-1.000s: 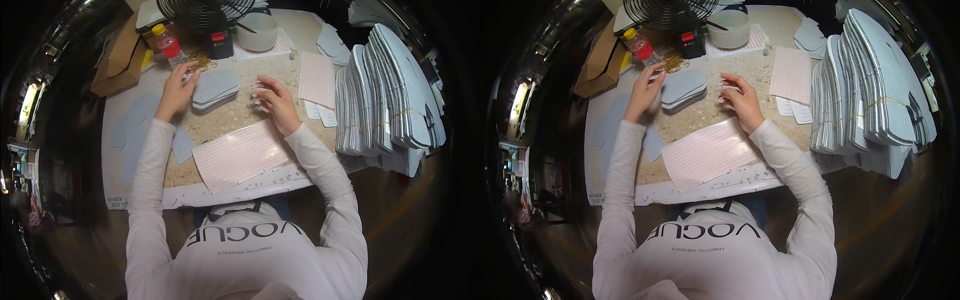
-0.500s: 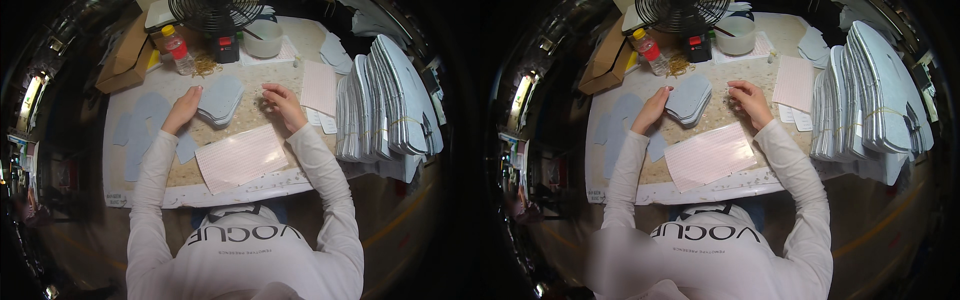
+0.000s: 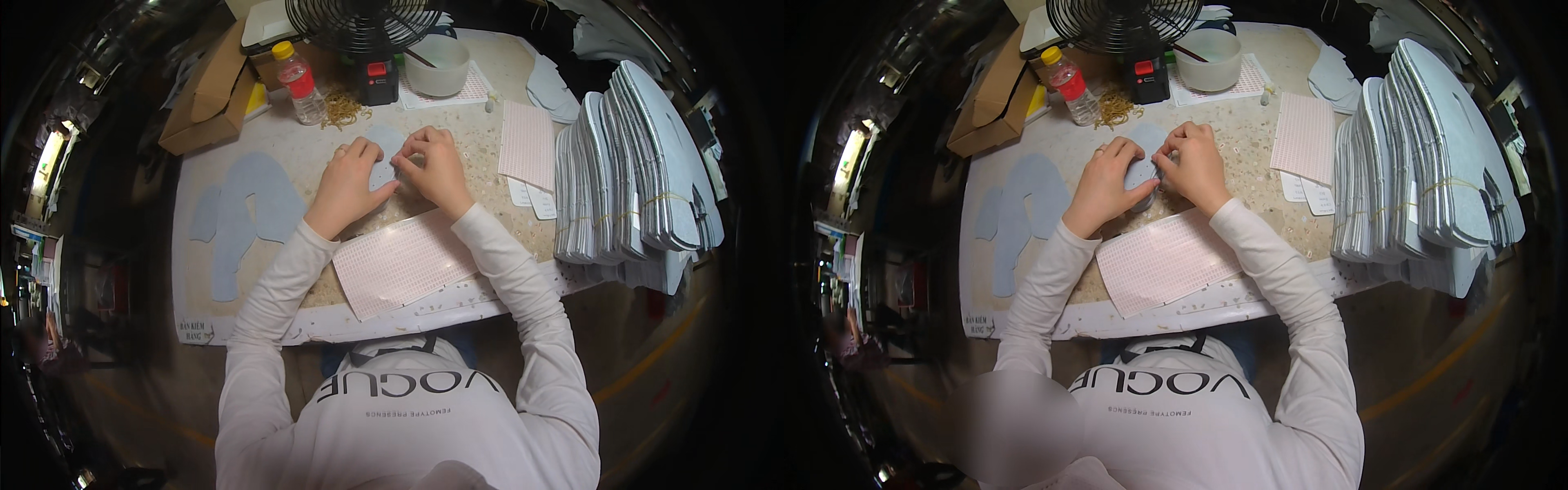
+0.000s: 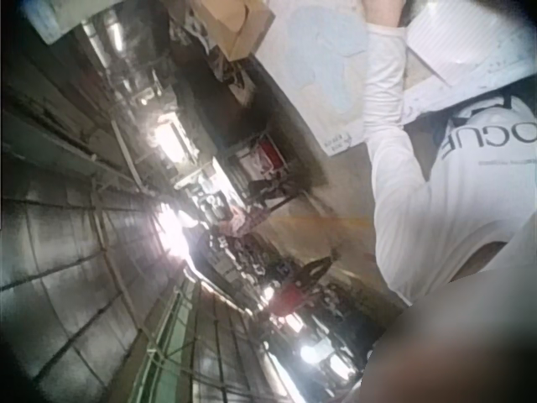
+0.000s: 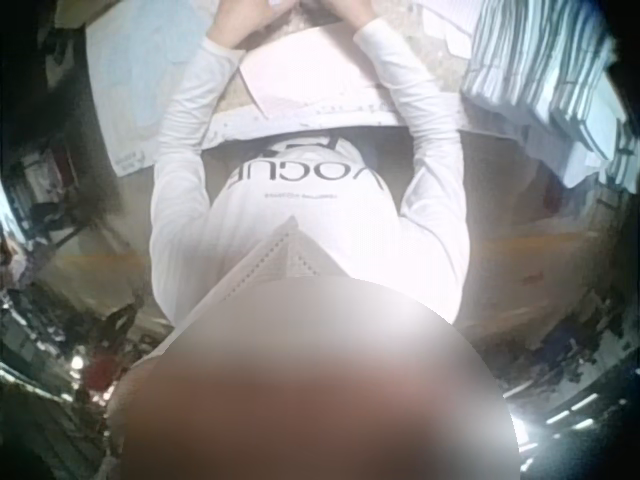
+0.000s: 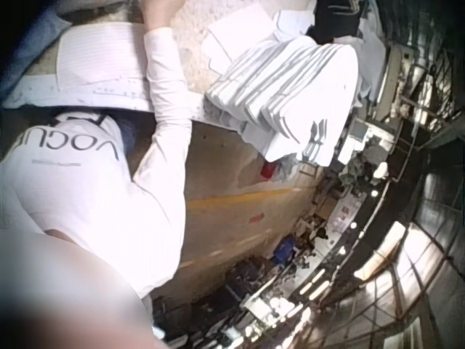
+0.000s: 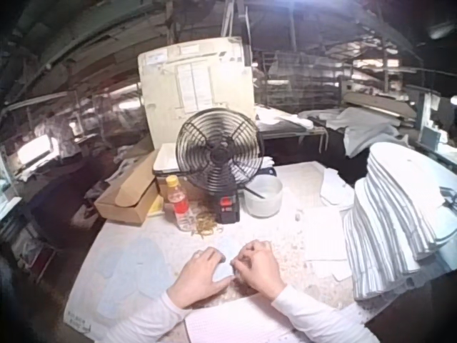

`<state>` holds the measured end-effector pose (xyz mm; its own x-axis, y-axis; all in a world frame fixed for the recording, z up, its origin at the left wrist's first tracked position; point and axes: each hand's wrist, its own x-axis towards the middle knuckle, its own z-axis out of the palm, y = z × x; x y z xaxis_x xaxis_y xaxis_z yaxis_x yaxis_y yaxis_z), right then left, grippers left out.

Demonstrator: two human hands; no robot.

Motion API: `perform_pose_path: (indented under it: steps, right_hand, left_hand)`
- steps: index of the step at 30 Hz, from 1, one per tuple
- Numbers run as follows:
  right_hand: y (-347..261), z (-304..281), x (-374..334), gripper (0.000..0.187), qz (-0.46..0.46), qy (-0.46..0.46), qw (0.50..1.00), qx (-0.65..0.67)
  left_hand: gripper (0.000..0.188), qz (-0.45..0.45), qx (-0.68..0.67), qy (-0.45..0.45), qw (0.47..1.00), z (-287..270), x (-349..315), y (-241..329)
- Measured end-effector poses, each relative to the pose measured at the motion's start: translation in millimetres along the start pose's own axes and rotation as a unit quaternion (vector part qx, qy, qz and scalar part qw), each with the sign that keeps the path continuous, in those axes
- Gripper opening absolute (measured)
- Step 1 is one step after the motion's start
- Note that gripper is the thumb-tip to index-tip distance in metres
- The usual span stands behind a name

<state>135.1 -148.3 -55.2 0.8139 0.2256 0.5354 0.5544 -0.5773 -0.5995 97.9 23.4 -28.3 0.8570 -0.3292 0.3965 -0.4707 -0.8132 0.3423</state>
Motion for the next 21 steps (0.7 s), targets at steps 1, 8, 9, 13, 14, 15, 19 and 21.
perform_pose_path:
  steps: [1,8,9,13,14,15,19,21]
  right_hand:
    - [-3,0,0,0.01,-0.024,0.014,1.0,-0.015]
    - [-1,-2,7,0.01,-0.032,0.052,0.996,-0.072]
    - [2,-3,9,0.01,0.007,0.046,0.999,-0.026]
    - [6,1,5,0.009,0.071,-0.024,0.995,0.059]
    - [5,3,3,0.008,0.075,-0.044,0.995,0.041]
    - [4,3,3,0.008,0.012,-0.014,1.0,0.016]
    - [1,1,1,0.008,-0.078,0.044,0.993,-0.08]
    - [2,-2,2,0.007,-0.042,0.063,0.994,-0.073]
  left_hand:
    - [0.041,-0.001,-0.002,0.002,1.0,0,0,-1]
    - [0.036,-0.002,-0.044,0.015,0.999,-6,4,-7]
    - [0.035,-0.015,-0.063,-0.001,0.998,-10,6,-10]
    - [0.034,-0.011,-0.071,-0.031,0.997,-12,5,-9]
    - [0.034,-0.006,-0.052,-0.023,0.998,-11,4,-7]
    - [0.035,0.0,-0.034,-0.016,0.999,-9,3,-4]
    - [0.038,-0.008,-0.049,-0.023,0.998,-12,3,-4]
    - [0.036,-0.008,-0.087,-0.038,0.995,-17,5,-8]
